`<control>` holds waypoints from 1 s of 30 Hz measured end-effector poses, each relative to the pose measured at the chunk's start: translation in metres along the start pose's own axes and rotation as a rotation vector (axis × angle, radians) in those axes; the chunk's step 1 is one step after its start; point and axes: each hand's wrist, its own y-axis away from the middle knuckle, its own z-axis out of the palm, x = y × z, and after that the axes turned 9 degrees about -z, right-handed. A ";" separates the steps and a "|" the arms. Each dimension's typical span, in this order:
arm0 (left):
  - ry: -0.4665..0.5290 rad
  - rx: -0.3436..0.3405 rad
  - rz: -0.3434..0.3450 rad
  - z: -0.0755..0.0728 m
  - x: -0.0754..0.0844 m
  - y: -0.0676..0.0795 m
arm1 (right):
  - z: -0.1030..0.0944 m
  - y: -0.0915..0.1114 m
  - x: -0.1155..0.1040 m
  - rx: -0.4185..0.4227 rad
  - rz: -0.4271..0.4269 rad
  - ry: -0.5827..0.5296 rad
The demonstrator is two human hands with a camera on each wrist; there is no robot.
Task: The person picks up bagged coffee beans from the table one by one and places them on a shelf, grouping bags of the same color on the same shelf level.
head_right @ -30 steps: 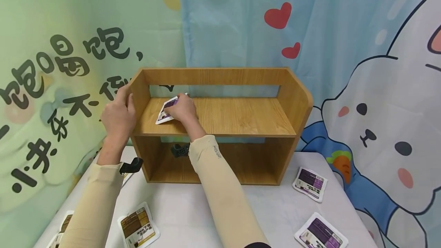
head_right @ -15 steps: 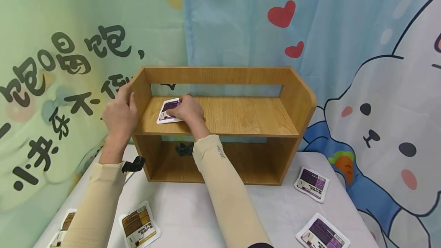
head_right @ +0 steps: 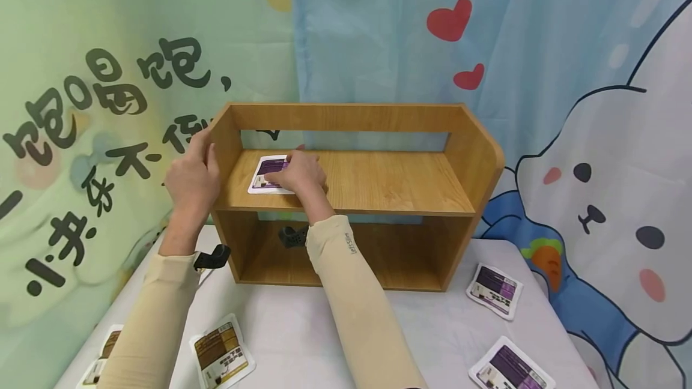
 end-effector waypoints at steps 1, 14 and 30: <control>0.003 -0.002 0.000 0.001 0.001 0.000 | 0.000 0.000 0.001 0.004 0.002 0.000; 0.002 0.013 0.006 -0.001 0.001 0.001 | -0.014 0.027 0.009 0.055 -0.031 -0.185; 0.005 -0.002 0.001 -0.003 0.003 0.002 | -0.049 0.149 0.083 -0.001 -0.101 -0.447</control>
